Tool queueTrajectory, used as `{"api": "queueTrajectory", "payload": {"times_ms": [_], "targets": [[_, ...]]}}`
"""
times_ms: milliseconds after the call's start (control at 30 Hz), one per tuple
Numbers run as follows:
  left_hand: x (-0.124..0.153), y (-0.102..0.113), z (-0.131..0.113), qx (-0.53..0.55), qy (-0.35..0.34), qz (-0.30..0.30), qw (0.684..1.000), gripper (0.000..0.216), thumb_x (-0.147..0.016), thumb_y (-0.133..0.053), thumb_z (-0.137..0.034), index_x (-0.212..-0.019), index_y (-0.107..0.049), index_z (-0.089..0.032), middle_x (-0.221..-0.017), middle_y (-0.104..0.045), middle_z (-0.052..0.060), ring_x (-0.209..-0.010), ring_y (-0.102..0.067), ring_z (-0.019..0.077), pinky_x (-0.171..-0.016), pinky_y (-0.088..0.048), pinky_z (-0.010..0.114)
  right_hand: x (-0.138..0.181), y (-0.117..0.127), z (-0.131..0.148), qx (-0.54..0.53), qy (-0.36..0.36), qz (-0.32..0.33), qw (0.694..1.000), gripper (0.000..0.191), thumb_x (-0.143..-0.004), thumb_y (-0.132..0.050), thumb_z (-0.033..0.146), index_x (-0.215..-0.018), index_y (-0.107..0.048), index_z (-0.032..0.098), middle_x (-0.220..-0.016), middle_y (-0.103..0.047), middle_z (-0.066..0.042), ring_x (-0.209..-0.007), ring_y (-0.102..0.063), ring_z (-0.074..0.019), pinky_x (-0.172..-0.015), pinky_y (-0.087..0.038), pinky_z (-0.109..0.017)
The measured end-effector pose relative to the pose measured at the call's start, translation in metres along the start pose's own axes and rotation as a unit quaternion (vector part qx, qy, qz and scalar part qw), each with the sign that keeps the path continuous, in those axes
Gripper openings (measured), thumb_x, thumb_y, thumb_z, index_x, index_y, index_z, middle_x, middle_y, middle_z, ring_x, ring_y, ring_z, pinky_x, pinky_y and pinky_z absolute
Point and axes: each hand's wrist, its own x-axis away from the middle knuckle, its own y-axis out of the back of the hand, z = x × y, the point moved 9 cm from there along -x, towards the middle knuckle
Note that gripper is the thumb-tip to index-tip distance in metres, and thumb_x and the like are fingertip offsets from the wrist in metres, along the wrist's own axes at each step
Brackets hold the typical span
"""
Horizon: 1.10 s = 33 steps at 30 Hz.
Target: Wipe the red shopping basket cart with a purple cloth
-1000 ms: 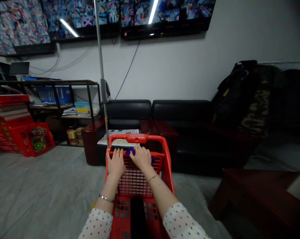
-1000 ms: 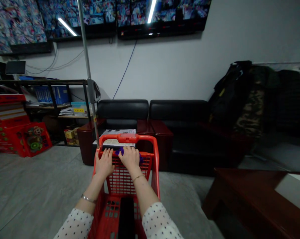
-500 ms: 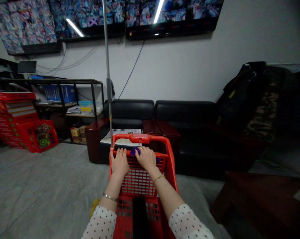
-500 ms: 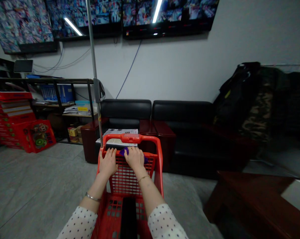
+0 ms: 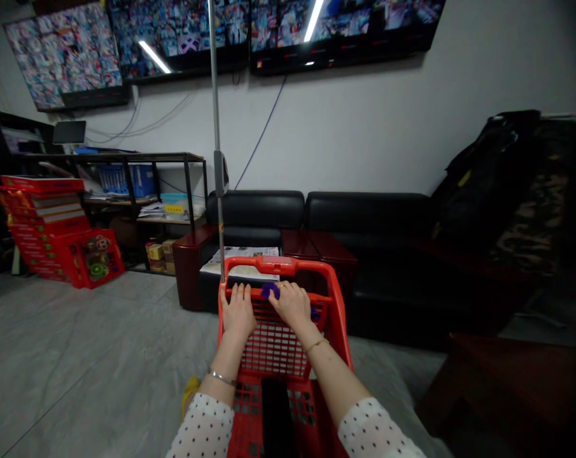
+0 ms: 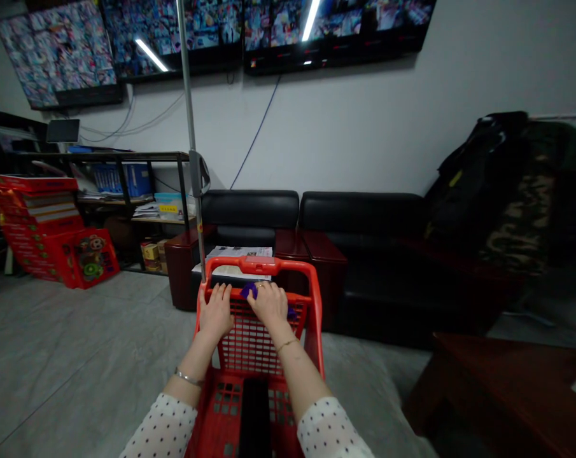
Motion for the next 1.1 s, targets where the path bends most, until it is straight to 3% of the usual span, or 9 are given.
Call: {"api": "queueTrajectory", "payload": {"times_ms": [167,267,433,567,700,833,900,1033,1100], "targets": [[0.001,0.000,0.002,0.004,0.001,-0.009,1.000,0.074,-0.075,-0.050,-0.015,-0.148,-0.035,-0.019,-0.154,-0.040,0.011,-0.146,-0.028,0.0249,-0.120,-0.005,0.057,0.008,0.012,-0.057,0.036,-0.073,-0.003,0.997,0.028,-0.091,-0.048,0.033,-0.100,-0.069,0.017,-0.096,-0.070,-0.009,-0.091,-0.059,-0.0218,-0.076,-0.036,-0.031],[0.003,0.003,0.000,0.004,-0.003,-0.014,1.000,0.073,-0.075,-0.051,-0.015,-0.147,-0.036,-0.018,-0.153,-0.040,0.011,-0.146,-0.028,0.0254,-0.120,-0.005,0.057,0.009,0.020,-0.075,0.042,-0.115,-0.002,0.993,0.026,-0.089,-0.050,0.031,-0.096,-0.070,0.016,-0.095,-0.070,-0.010,-0.088,-0.060,-0.0219,-0.073,-0.036,-0.031],[0.005,0.005,-0.003,0.000,-0.002,-0.003,1.000,0.073,-0.076,-0.053,-0.016,-0.146,-0.037,-0.017,-0.154,-0.039,0.011,-0.146,-0.027,0.0259,-0.120,-0.005,0.057,-0.006,0.052,-0.090,-0.013,-0.182,-0.080,0.980,0.029,-0.090,-0.047,0.033,-0.101,-0.068,0.017,-0.096,-0.069,-0.009,-0.085,-0.060,-0.0211,-0.073,-0.037,-0.030],[0.005,0.002,-0.002,-0.002,0.000,0.002,1.000,0.074,-0.075,-0.054,-0.017,-0.147,-0.036,-0.018,-0.155,-0.038,0.012,-0.146,-0.027,0.0264,-0.120,-0.006,0.057,-0.054,0.077,-0.074,-0.050,-0.151,-0.142,0.977,0.036,-0.093,-0.041,0.035,-0.115,-0.062,0.016,-0.104,-0.066,-0.011,-0.094,-0.057,-0.0228,-0.080,-0.038,-0.031],[0.006,0.002,-0.002,-0.001,-0.003,-0.006,1.000,0.074,-0.076,-0.053,-0.019,-0.148,-0.035,-0.019,-0.155,-0.037,0.011,-0.147,-0.026,0.0262,-0.119,-0.007,0.058,-0.100,0.057,-0.026,-0.046,-0.053,-0.092,0.993,0.038,-0.097,-0.038,0.040,-0.117,-0.062,0.019,-0.114,-0.063,-0.011,-0.100,-0.056,-0.0220,-0.083,-0.038,-0.029],[0.008,0.003,-0.001,0.002,-0.002,0.001,1.000,0.074,-0.075,-0.052,-0.017,-0.147,-0.036,-0.019,-0.155,-0.037,0.010,-0.146,-0.026,0.0256,-0.120,-0.010,0.057,-0.103,0.014,0.013,-0.005,0.079,0.021,0.997,0.042,-0.095,-0.043,0.052,-0.111,-0.067,0.022,-0.105,-0.067,-0.009,-0.096,-0.057,-0.0218,-0.088,-0.037,-0.033],[0.008,0.004,-0.001,0.005,-0.001,0.006,1.000,0.074,-0.075,-0.051,-0.016,-0.147,-0.036,-0.019,-0.155,-0.037,0.010,-0.146,-0.027,0.0257,-0.120,-0.010,0.056,-0.099,0.009,-0.001,0.018,0.053,0.026,0.998,0.045,-0.093,-0.044,0.057,-0.108,-0.070,0.023,-0.100,-0.069,-0.009,-0.099,-0.056,-0.0238,-0.095,-0.033,-0.038],[0.007,0.004,-0.004,0.014,-0.002,0.020,1.000,0.075,-0.075,-0.052,-0.017,-0.147,-0.036,-0.017,-0.155,-0.036,0.011,-0.147,-0.025,0.0265,-0.120,-0.008,0.057,-0.092,0.011,-0.050,0.045,-0.104,0.051,0.992,0.050,-0.094,-0.041,0.059,-0.103,-0.073,0.021,-0.089,-0.069,-0.010,-0.093,-0.058,-0.0237,-0.093,-0.034,-0.040],[0.006,0.004,-0.007,0.014,0.002,0.023,1.000,0.075,-0.074,-0.053,-0.019,-0.147,-0.036,-0.017,-0.155,-0.036,0.012,-0.147,-0.025,0.0273,-0.120,-0.007,0.059,-0.089,0.015,-0.047,0.041,-0.128,0.041,0.990,0.052,-0.096,-0.037,0.057,-0.105,-0.072,0.020,-0.092,-0.068,-0.012,-0.091,-0.059,-0.0233,-0.089,-0.037,-0.038]]}}
